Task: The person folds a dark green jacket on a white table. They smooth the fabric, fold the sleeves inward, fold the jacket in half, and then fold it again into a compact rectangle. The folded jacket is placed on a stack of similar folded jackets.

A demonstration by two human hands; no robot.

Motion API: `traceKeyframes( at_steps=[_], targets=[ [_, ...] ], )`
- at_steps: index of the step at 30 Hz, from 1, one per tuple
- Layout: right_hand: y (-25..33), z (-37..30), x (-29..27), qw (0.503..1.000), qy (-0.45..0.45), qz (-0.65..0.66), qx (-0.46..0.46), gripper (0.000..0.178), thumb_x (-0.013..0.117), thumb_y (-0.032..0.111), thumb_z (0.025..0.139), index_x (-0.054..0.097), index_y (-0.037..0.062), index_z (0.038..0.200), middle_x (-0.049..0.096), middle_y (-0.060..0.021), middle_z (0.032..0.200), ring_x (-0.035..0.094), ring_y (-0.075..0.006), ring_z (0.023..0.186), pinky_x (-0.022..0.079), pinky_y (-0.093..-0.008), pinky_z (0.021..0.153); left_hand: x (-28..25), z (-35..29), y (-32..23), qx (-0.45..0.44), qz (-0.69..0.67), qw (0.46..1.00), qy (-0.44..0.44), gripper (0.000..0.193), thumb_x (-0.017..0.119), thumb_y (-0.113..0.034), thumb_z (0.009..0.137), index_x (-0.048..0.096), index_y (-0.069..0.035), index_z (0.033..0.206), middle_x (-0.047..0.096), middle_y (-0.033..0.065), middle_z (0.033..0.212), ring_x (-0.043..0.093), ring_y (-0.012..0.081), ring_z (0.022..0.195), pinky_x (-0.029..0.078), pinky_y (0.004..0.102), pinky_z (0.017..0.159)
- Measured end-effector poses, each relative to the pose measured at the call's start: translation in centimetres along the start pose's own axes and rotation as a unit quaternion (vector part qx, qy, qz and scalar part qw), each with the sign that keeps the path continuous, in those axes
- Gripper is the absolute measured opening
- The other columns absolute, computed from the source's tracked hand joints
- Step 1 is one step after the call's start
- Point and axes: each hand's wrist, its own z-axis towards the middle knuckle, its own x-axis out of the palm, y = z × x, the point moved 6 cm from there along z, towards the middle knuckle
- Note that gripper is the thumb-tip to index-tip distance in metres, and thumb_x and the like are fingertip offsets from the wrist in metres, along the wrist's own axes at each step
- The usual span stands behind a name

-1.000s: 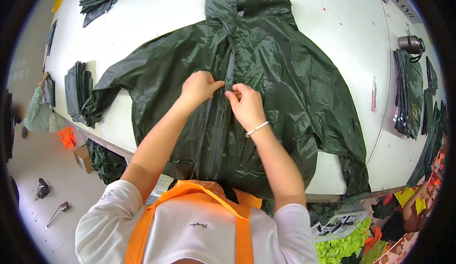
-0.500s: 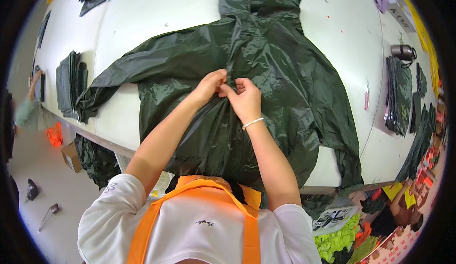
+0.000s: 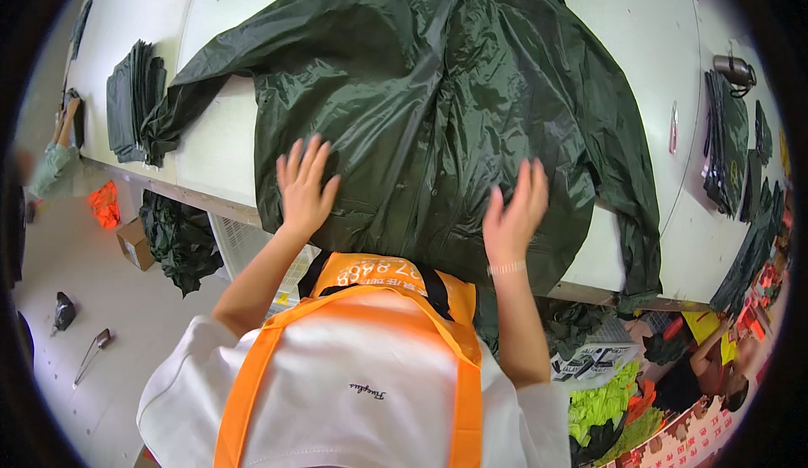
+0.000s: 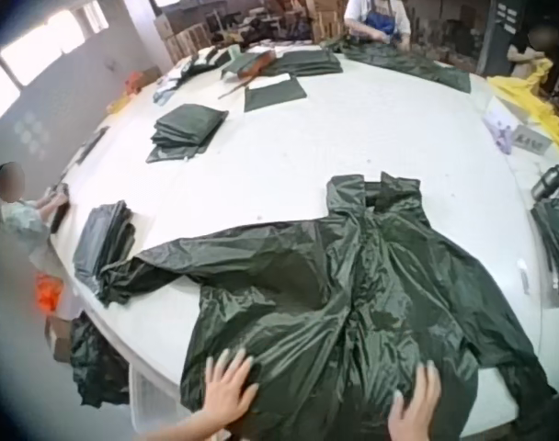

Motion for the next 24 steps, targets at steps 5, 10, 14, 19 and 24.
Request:
traceKeyframes(
  at_steps=[5, 10, 14, 19, 24],
  targets=[
    [-7.7, -11.2, -1.4, 0.968, 0.067, -0.184, 0.160, 0.067, 0.050, 0.037, 0.091, 0.022, 0.0108, 0.146, 0.010, -0.0189, 0.152, 0.010, -0.0422, 0.139, 0.013, -0.0607, 0.106, 2.5, -6.0, 5.5, -0.117, 0.058, 0.991, 0.025, 0.065, 0.057, -0.035, 0.084, 0.034, -0.014, 0.141, 0.024, 0.0099, 0.151, 0.018, 0.0372, 0.138, 0.011, 0.0594, 0.108],
    [-10.0, -6.7, 0.4, 0.965, 0.021, -0.208, 0.156, 0.068, 0.047, 0.041, 0.092, 0.020, 0.0127, 0.147, 0.011, -0.0163, 0.153, 0.010, -0.0402, 0.139, 0.012, -0.0596, 0.107, 2.6, -2.2, 5.9, -0.086, 0.073, 0.993, -0.045, 0.065, 0.055, -0.039, 0.085, 0.034, -0.015, 0.142, 0.026, 0.0101, 0.150, 0.022, 0.0374, 0.136, 0.015, 0.0598, 0.106],
    [-12.0, 1.7, 0.7, 0.967, -0.018, -0.227, 0.118, 0.067, 0.045, 0.047, 0.091, 0.022, 0.0161, 0.146, 0.016, -0.0131, 0.153, 0.013, -0.0390, 0.139, 0.013, -0.0589, 0.108, 2.5, 3.6, 6.3, -0.087, 0.074, 0.987, -0.111, 0.063, 0.052, -0.043, 0.087, 0.034, -0.018, 0.142, 0.028, 0.0090, 0.149, 0.024, 0.0372, 0.136, 0.017, 0.0604, 0.106],
    [-10.6, 10.5, 0.1, 0.970, -0.078, -0.222, 0.063, 0.058, 0.053, 0.039, 0.088, 0.036, 0.0117, 0.137, 0.030, -0.0139, 0.144, 0.028, -0.0378, 0.131, 0.024, -0.0548, 0.104, 3.1, 11.4, 5.8, -0.122, 0.102, 0.978, -0.133, 0.062, 0.051, -0.046, 0.088, 0.037, -0.015, 0.139, 0.030, 0.0111, 0.147, 0.025, 0.0367, 0.135, 0.016, 0.0623, 0.104],
    [1.9, 14.7, 3.2, 0.996, -0.029, 0.068, -0.040, 0.027, 0.065, 0.020, 0.081, 0.062, 0.0013, 0.100, 0.061, -0.0156, 0.099, 0.058, -0.0327, 0.094, 0.045, -0.0389, 0.083, 0.6, 16.5, -5.0, -0.101, -0.117, 0.985, -0.071, 0.052, 0.062, -0.047, 0.081, 0.054, -0.004, 0.108, 0.061, 0.0182, 0.107, 0.057, 0.0330, 0.102, 0.045, 0.0420, 0.085]
  ],
)
